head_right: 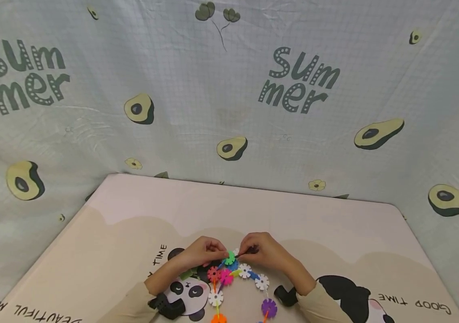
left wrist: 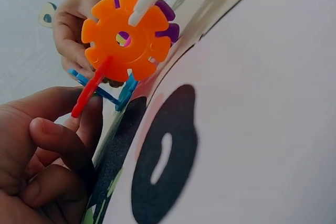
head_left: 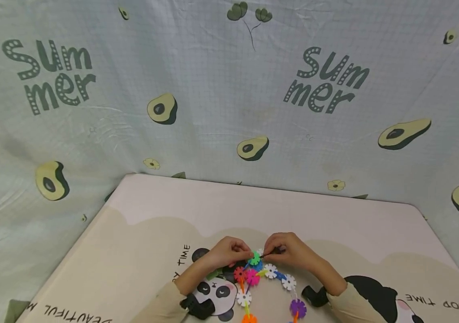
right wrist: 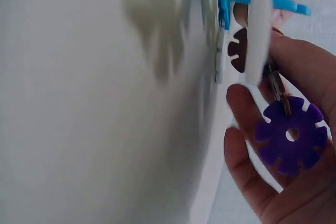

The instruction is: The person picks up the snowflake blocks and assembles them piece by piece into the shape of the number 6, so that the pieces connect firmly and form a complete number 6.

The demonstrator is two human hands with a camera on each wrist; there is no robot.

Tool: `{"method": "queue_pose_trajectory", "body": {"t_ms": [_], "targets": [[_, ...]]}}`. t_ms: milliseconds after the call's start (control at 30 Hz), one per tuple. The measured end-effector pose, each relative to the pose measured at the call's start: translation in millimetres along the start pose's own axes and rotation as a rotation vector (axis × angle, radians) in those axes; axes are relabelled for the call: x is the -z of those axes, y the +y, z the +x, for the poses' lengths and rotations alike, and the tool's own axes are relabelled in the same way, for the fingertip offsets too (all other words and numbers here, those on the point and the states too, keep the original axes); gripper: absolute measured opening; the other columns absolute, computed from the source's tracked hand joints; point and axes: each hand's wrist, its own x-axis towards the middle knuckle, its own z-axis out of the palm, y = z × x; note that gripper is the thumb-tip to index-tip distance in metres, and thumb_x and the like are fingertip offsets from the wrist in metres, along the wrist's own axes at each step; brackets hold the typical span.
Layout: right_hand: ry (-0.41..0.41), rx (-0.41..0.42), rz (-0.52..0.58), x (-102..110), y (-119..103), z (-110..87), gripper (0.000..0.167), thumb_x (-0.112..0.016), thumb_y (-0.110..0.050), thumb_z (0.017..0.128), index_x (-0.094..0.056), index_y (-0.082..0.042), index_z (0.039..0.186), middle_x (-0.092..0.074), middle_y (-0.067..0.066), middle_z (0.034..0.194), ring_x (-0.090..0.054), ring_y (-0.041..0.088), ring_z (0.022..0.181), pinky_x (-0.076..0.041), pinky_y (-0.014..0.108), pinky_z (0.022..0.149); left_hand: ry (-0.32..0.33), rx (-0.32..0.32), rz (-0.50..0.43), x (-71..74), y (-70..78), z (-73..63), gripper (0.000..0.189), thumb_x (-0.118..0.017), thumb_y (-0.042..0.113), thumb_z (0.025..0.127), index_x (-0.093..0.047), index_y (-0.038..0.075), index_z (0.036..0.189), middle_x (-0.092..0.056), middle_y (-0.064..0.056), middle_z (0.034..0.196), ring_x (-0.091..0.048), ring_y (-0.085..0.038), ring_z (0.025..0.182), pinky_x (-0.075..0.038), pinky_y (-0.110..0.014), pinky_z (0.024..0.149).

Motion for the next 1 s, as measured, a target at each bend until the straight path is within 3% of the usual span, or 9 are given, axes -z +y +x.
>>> {"method": "queue_pose_trajectory", "body": {"t_ms": [267,667,1000], "targets": [[0.001,0.007,0.04,-3,3,-0.2,0.007,-0.073,0.0,0.085,-0.072,-0.007,0.088,-0.07,0.009,0.089,-0.064,0.008,0.081,-0.055,0.026,0.067,-0.005,0.008,-0.037,-1.6,0.3,1.7,0.02,-0.068,0.013,0.091,-0.07,-0.007,0.094,-0.061,0.002,0.065,-0.04,-0.003,0.045,-0.032,-0.017,0.046],[0.045,-0.056,0.128,-1,8,-6.8,0.014,-0.069,0.005,0.086,-0.066,-0.005,0.096,-0.067,0.012,0.091,-0.061,0.004,0.08,-0.055,0.025,0.07,0.021,0.025,-0.047,1.1,-2.1,1.7,0.021,-0.067,0.014,0.091,-0.069,-0.006,0.094,-0.06,0.004,0.065,-0.04,-0.004,0.046,-0.032,-0.018,0.047],[0.005,-0.092,0.213,2,11,-9.2,0.018,-0.067,0.009,0.085,-0.066,-0.003,0.099,-0.067,0.015,0.095,-0.062,0.001,0.087,-0.055,0.026,0.074,0.0,0.015,-0.037,1.6,0.0,1.0,0.021,-0.067,0.013,0.091,-0.069,-0.007,0.095,-0.064,-0.002,0.07,-0.041,-0.004,0.047,-0.032,-0.017,0.047]]}}
